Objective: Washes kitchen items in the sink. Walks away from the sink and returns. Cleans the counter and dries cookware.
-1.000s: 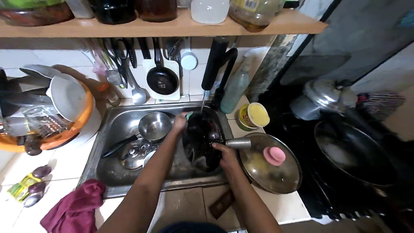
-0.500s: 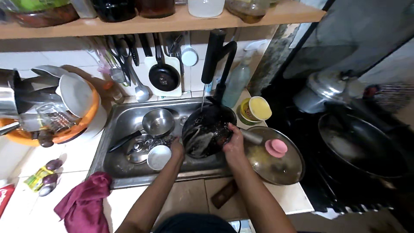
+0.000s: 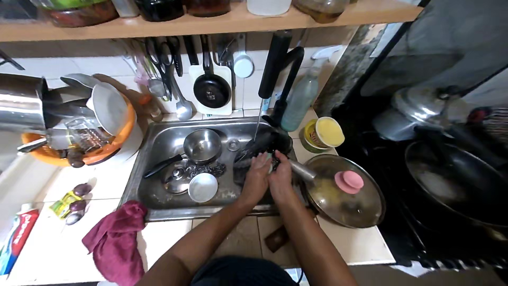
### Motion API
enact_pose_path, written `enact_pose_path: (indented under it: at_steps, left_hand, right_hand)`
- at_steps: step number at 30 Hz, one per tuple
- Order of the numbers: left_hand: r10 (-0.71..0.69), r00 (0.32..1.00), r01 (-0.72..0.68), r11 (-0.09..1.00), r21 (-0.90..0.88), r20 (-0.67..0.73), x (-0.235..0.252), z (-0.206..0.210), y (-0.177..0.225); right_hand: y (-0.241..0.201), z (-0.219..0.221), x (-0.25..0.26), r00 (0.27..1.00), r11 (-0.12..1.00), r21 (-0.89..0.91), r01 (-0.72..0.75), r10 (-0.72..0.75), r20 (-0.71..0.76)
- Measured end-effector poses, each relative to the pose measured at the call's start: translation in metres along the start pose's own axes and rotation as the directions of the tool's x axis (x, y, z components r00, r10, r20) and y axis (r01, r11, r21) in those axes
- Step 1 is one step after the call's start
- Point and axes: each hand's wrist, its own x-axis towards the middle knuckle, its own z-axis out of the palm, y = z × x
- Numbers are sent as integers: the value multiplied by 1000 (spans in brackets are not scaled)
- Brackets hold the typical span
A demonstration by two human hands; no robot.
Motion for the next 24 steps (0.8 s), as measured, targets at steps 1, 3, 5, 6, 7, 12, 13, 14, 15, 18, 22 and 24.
enact_pose_path:
  at_steps: [1,3,5,6,7,12,13,14,15,18,22,24]
  left_hand:
    - [67,998,-68,997,45,22,8,-2,0]
    - [121,992,-122,988,91,22,25,-6,-6]
    - [-2,1000,0,998,68,27,45,-15,-20]
    - [-67,997,66,998,17,31,56,-20,-34]
    - [-124,991,125,992,-24,41,64,-24,-51]
    - [-471,877,481,866,-135,97,57,-35,-110]
    - [-533,840,542,815,-206,98,46,-32,-109]
    - [-556,827,557,790,-257,82,35,-29,-103]
    - [-558,827,553,789,-269,63,27,-26,-93]
    - [-488,873,476,862,-171,-28,4,-18,-58]
    - [-162,977,153,985,-75,-141,-8,-5,-42]
    - [5,984,-14,999,-51,-179,-4,-3,-47]
  right_hand:
    - [-2,-3,0,1000,1000,-6,-13,13,19]
    - [-7,-7,1,999,1000,-20,-20,21,42]
    - [-11,-14,-2,998,999,-26,-19,21,61]
    - [-15,-18,-4,996,1000,-23,-21,23,84]
    - [-18,-20,-7,996,1000,-21,-14,16,90]
    - [-32,-26,-15,994,999,24,29,-31,109]
    - [-33,-24,-14,994,998,46,35,-39,98]
    - [-34,-20,-12,994,997,63,41,-47,94]
    - [-35,-16,-10,993,996,71,49,-56,102]
    - [-30,-10,-7,990,997,59,52,-59,127]
    - [-20,-8,-9,991,995,-63,74,-66,117]
    - [-19,-8,-13,989,981,-170,97,-76,126]
